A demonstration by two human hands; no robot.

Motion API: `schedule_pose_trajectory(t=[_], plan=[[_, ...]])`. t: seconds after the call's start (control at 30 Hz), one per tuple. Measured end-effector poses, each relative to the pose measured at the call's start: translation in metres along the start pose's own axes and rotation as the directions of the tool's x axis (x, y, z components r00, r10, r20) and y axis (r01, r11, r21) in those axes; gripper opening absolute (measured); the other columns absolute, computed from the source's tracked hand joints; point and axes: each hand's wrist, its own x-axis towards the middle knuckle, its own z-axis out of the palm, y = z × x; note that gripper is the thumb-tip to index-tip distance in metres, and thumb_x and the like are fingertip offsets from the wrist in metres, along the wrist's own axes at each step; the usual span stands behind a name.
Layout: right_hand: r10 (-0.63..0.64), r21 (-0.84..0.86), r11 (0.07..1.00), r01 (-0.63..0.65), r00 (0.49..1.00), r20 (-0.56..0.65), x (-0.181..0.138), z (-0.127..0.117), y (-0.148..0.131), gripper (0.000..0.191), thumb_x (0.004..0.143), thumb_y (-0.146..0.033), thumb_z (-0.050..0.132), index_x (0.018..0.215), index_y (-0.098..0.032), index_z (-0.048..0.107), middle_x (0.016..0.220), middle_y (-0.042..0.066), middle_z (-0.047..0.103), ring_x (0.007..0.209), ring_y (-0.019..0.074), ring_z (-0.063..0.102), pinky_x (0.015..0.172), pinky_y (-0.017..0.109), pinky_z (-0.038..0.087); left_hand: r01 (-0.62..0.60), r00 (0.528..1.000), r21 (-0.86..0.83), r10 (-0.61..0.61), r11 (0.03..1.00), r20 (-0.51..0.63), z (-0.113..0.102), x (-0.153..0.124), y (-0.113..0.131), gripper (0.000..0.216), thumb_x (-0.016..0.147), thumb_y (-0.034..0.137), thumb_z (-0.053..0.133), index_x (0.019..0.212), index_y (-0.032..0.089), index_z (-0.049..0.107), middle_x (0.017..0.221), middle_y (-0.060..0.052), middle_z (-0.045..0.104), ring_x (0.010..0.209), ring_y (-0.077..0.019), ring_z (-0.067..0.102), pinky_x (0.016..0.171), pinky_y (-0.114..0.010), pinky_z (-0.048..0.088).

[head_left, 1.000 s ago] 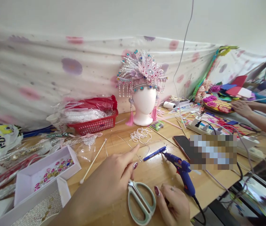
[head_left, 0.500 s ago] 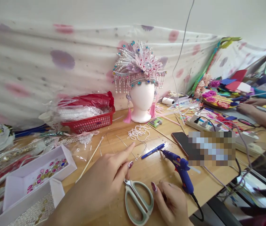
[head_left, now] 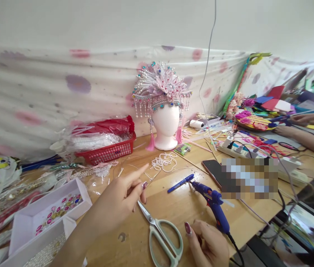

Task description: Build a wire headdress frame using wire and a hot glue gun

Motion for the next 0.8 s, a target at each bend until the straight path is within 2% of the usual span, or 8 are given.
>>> schedule_pose_trajectory(t=[0.13, 0.3, 0.6, 0.8], plan=[[-0.001, -0.01, 1.0, 0.002, 0.998, 0.06, 0.008, 0.007, -0.002, 0.032, 0.096, -0.014, 0.05, 0.067, -0.024, 0.039, 0.051, -0.008, 0.04, 0.04, 0.0078, 0.041, 0.043, 0.021, 0.033, -0.007, 1.0, 0.002, 0.007, 1.0, 0.008, -0.001, 0.0, 0.0, 0.063, 0.1, 0.04, 0.039, 0.158, 0.021, 0.026, 0.079, 0.003, 0.067, 0.06, -0.0125, 0.047, 0.061, -0.028, 0.04], [0.014, -0.02, 1.0, -0.011, 0.981, 0.196, 0.008, 0.015, 0.002, 0.035, 0.102, -0.023, 0.046, 0.067, -0.023, 0.042, 0.054, -0.005, 0.05, 0.045, 0.0089, 0.051, 0.047, 0.02, 0.038, -0.008, 1.0, -0.003, 0.008, 1.0, 0.023, -0.003, 0.0, 0.003, 0.064, 0.099, 0.038, 0.038, 0.159, 0.019, 0.025, 0.079, 0.002, 0.067, 0.058, -0.012, 0.046, 0.061, -0.028, 0.04], [0.021, -0.053, 0.999, -0.011, 0.978, 0.207, -0.003, 0.02, 0.02, 0.036, 0.105, -0.028, 0.045, 0.069, -0.022, 0.048, 0.056, -0.005, 0.053, 0.045, 0.0094, 0.052, 0.048, 0.02, 0.041, -0.032, 0.999, 0.006, 0.032, 0.999, 0.025, -0.001, -0.003, 0.005, 0.063, 0.099, 0.035, 0.038, 0.158, 0.017, 0.026, 0.08, 0.002, 0.069, 0.058, -0.0113, 0.047, 0.06, -0.027, 0.038], [0.101, -0.033, 0.995, -0.096, 0.976, 0.191, -0.001, 0.019, 0.019, 0.029, 0.103, -0.031, 0.05, 0.077, -0.022, 0.058, 0.06, -0.003, 0.06, 0.049, 0.0116, 0.058, 0.048, 0.02, 0.045, -0.047, 0.999, 0.008, 0.046, 0.999, 0.016, 0.0, -0.004, 0.006, 0.064, 0.099, 0.035, 0.038, 0.159, 0.016, 0.024, 0.08, 0.002, 0.07, 0.058, -0.0114, 0.046, 0.059, -0.026, 0.038]])
